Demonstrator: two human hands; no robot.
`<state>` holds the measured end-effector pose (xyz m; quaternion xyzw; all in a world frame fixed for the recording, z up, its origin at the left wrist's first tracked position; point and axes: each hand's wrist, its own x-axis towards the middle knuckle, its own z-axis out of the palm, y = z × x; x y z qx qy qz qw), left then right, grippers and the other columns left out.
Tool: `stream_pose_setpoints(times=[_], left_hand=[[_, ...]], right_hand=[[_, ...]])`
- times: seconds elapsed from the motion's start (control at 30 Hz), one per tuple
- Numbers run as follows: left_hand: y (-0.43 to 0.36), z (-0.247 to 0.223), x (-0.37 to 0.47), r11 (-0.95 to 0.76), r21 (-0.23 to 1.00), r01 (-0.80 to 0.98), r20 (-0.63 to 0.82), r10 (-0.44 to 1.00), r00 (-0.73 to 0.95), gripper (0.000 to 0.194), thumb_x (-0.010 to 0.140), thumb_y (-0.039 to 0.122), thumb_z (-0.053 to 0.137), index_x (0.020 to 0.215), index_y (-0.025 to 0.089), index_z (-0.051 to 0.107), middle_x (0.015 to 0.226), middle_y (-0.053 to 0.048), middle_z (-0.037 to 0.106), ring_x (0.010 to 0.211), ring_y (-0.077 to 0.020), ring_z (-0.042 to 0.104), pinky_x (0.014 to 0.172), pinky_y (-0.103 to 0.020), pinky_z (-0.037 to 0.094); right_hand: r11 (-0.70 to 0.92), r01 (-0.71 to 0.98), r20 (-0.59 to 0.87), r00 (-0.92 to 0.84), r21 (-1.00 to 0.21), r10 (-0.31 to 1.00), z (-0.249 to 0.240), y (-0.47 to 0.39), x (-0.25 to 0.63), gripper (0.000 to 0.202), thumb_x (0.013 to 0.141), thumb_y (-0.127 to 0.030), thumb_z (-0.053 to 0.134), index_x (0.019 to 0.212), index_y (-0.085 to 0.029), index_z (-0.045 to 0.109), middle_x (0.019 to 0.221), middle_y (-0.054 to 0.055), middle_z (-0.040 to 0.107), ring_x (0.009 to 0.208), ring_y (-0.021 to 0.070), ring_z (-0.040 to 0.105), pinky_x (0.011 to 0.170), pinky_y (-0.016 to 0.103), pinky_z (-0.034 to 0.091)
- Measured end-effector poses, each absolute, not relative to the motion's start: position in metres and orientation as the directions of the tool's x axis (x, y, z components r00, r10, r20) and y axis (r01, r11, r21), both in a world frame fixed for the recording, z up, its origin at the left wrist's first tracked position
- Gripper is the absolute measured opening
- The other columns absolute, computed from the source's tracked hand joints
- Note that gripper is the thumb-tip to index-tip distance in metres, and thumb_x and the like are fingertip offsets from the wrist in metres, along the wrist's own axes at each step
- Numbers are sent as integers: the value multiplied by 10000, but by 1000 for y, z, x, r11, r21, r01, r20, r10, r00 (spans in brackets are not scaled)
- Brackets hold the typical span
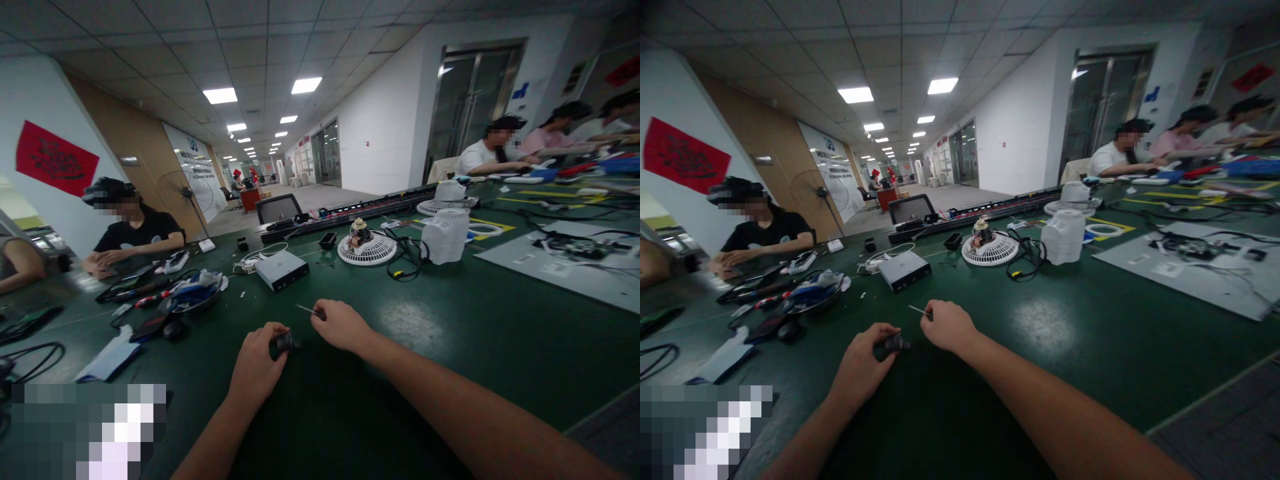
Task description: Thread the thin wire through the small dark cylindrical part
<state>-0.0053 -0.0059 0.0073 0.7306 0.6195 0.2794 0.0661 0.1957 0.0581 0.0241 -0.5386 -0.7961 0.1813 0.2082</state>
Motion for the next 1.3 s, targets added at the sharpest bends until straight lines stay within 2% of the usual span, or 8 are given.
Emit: stream_pose_setpoints(times=[0.07,0.23,0.37,0.57,0.77,0.93,1.13,1.3], left_hand=[[-7,9,-3,-248,395,884,352,930,104,345,724,144,626,1050,254,628,1032,-40,699,990,-257,640,872,-412,474],[-5,8,-4,-202,353,914,377,924,58,298,763,164,590,1050,237,626,1005,-52,688,963,-255,632,868,-407,459],[-3,8,-10,-59,371,927,339,938,-77,312,776,183,572,1084,207,611,1014,-87,686,934,-255,649,813,-372,483],[-3,7,-13,22,394,919,277,951,-141,348,782,196,562,1127,197,611,1010,-102,711,906,-260,680,769,-368,513],[-1,4,-12,-74,430,900,358,929,-95,324,759,249,645,1075,183,624,1055,-98,685,956,-264,663,822,-385,521],[-2,6,-7,-127,506,853,363,928,-77,271,721,249,688,973,193,603,976,-60,656,818,-225,655,708,-354,540],[-8,12,-2,-389,515,764,469,874,129,208,770,223,664,976,224,639,980,-49,654,906,-216,640,784,-355,542],[-10,12,-3,-450,510,733,510,844,164,270,770,221,690,1037,246,662,1033,-44,670,959,-219,648,842,-368,548]], right_hand=[[330,746,133,-314,-578,940,23,58,192,187,838,-368,575,903,-213,658,831,34,700,724,176,635,600,275,392],[348,694,141,-339,-631,930,21,53,187,373,765,-536,664,974,-227,678,814,22,686,688,164,613,552,264,374],[392,668,103,-429,-632,897,16,47,178,377,720,-504,727,977,-231,693,800,-1,694,694,155,630,550,253,390],[442,689,118,-464,-574,878,11,43,170,131,781,-340,672,872,-264,729,877,5,714,782,168,656,621,261,434],[393,582,144,-426,-712,893,12,52,180,141,754,-299,710,865,-213,725,828,8,720,748,153,644,645,256,452],[423,357,258,-426,-833,867,14,57,183,160,785,-280,688,902,-176,722,840,14,717,730,135,615,657,247,448],[545,338,361,-475,-768,803,16,51,181,120,791,-231,691,895,-195,738,793,-5,677,680,113,556,610,227,407],[665,300,466,-522,-684,715,18,48,182,72,773,-179,717,837,-193,745,855,6,670,762,120,594,675,228,431]])
